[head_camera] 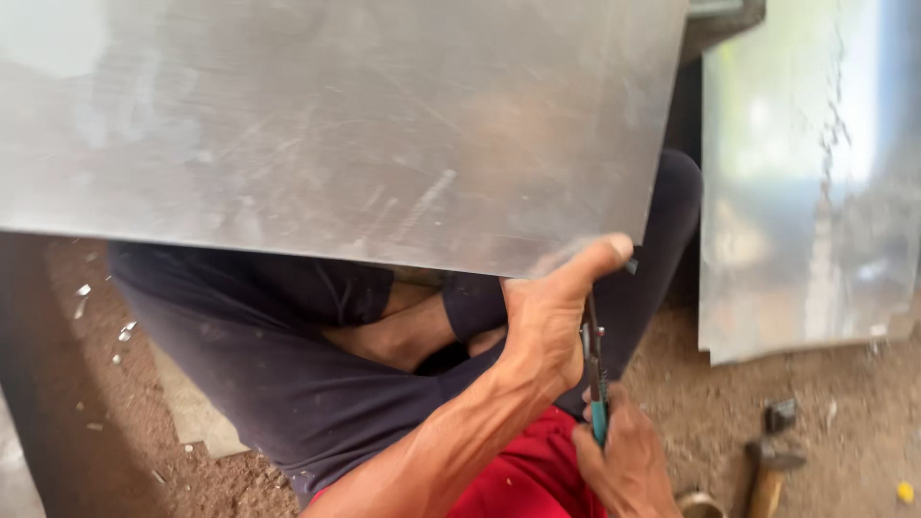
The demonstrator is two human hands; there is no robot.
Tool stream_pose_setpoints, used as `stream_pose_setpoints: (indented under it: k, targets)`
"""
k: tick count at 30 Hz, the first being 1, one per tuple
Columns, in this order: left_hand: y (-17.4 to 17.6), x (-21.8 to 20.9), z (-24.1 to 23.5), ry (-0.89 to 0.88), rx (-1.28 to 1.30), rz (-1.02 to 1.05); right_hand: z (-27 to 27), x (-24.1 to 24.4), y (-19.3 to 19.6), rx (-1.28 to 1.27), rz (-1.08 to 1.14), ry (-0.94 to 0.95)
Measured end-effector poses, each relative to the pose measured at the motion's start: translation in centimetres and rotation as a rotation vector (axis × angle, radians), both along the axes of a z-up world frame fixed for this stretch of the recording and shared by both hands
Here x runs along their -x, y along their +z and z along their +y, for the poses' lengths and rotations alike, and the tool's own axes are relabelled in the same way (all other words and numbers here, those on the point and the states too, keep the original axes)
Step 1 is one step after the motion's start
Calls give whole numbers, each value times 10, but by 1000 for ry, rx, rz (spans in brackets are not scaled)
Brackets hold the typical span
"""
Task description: The person moves large metal sheets between stacks and then uses shears to cut a specific section out of one sheet while sitting on the floor.
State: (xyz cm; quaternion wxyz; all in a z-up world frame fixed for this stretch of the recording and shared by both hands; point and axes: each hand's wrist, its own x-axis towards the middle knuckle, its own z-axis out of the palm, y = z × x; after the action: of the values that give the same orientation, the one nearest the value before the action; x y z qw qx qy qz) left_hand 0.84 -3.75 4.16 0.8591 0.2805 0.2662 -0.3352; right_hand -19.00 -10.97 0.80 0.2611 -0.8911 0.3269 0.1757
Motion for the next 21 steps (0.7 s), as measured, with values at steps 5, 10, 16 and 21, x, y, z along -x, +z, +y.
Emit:
stream_pose_setpoints:
  k: [5, 10, 16, 21]
  targets:
    - [-2, -2, 26, -19, -67, -377, -23, -42, 51, 29, -353, -7]
    - [-25, -12, 98, -9, -82, -336, -35, -154, 64, -725, -829, -252]
    - [-34, -41, 162, 313, -425, -344, -33, -147, 58, -526, -891, -306]
    - [-39, 7, 66, -96, -522, -485, -82, -40, 36, -510, -976, -802]
